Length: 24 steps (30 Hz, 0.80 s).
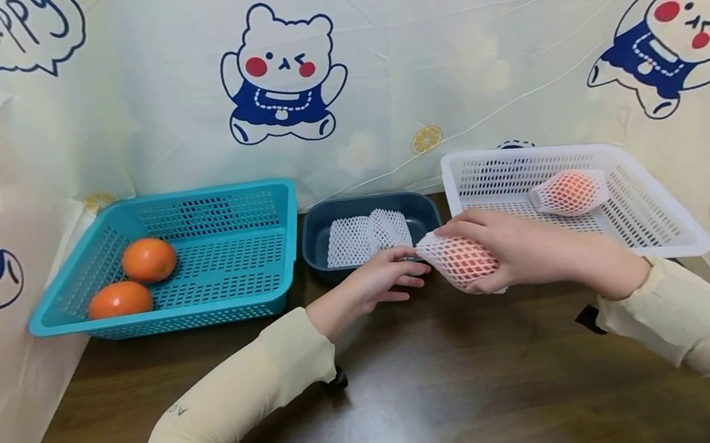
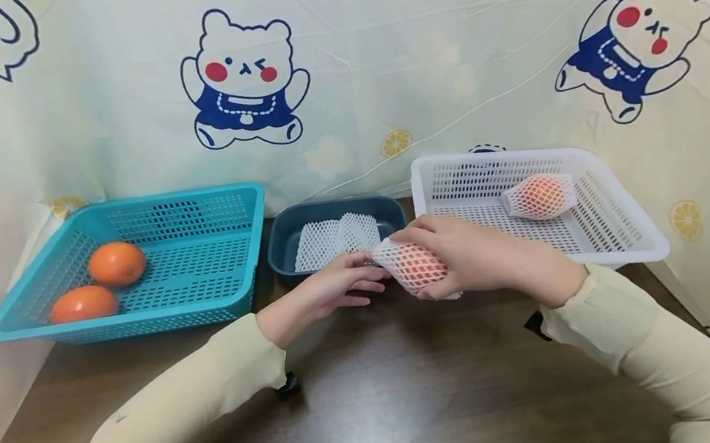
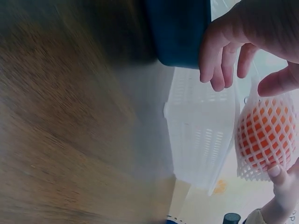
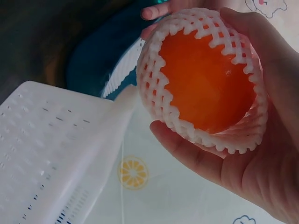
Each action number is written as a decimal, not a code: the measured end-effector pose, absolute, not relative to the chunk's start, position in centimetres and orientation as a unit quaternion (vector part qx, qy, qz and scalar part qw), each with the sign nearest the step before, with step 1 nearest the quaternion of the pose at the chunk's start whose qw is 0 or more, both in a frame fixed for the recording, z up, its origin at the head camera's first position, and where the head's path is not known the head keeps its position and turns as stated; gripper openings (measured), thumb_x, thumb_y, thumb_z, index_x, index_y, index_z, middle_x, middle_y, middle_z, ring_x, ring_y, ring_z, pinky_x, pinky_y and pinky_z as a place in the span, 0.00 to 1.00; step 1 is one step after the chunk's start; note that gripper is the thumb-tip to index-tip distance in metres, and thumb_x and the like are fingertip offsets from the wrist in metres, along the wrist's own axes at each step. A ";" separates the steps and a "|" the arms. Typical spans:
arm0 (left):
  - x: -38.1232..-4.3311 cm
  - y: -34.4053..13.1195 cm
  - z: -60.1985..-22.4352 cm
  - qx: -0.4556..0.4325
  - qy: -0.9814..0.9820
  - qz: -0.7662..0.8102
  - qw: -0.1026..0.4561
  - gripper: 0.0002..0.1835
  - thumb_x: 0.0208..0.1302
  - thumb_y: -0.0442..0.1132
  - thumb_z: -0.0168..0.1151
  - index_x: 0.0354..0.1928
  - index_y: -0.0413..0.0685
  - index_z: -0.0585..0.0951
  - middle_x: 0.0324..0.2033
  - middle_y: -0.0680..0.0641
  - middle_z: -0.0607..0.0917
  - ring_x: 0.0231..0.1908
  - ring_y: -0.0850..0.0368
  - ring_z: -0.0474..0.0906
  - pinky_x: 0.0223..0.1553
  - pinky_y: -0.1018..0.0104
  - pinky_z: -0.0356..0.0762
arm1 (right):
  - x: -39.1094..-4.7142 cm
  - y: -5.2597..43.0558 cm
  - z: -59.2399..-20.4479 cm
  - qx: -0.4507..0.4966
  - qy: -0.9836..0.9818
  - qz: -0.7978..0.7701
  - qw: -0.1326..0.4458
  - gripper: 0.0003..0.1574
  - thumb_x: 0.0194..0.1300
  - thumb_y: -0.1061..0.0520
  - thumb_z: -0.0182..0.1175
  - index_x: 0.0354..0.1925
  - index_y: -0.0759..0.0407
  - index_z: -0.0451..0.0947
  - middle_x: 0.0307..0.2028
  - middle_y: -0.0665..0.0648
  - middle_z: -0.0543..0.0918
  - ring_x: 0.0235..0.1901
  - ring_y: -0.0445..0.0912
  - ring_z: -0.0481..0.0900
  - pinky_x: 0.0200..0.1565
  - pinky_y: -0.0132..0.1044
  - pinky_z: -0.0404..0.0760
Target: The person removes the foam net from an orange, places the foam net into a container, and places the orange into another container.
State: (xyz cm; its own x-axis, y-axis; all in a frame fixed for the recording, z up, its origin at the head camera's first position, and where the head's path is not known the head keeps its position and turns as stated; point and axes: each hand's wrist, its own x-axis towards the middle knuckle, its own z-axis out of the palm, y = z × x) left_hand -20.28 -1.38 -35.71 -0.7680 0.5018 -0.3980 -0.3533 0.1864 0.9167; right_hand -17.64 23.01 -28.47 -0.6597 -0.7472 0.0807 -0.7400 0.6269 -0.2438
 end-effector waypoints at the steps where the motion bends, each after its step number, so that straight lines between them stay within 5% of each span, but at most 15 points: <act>1: -20.2 -1.6 -35.8 0.056 0.696 0.632 0.336 0.23 0.78 0.38 0.54 0.70 0.41 0.70 0.64 0.37 0.78 0.61 0.45 0.78 0.64 0.43 0.71 | -17.6 23.0 -28.6 -0.412 0.901 -0.131 0.015 0.47 0.58 0.46 0.76 0.70 0.57 0.70 0.62 0.60 0.76 0.57 0.55 0.77 0.58 0.55 0.76; 24: -19.3 -5.7 -36.9 0.053 0.723 0.593 0.350 0.24 0.77 0.41 0.55 0.71 0.43 0.72 0.63 0.39 0.80 0.54 0.50 0.82 0.57 0.46 0.79 | -17.5 21.8 -31.1 -0.407 0.894 -0.189 0.013 0.50 0.60 0.41 0.75 0.73 0.54 0.66 0.65 0.59 0.73 0.60 0.56 0.75 0.57 0.57 0.76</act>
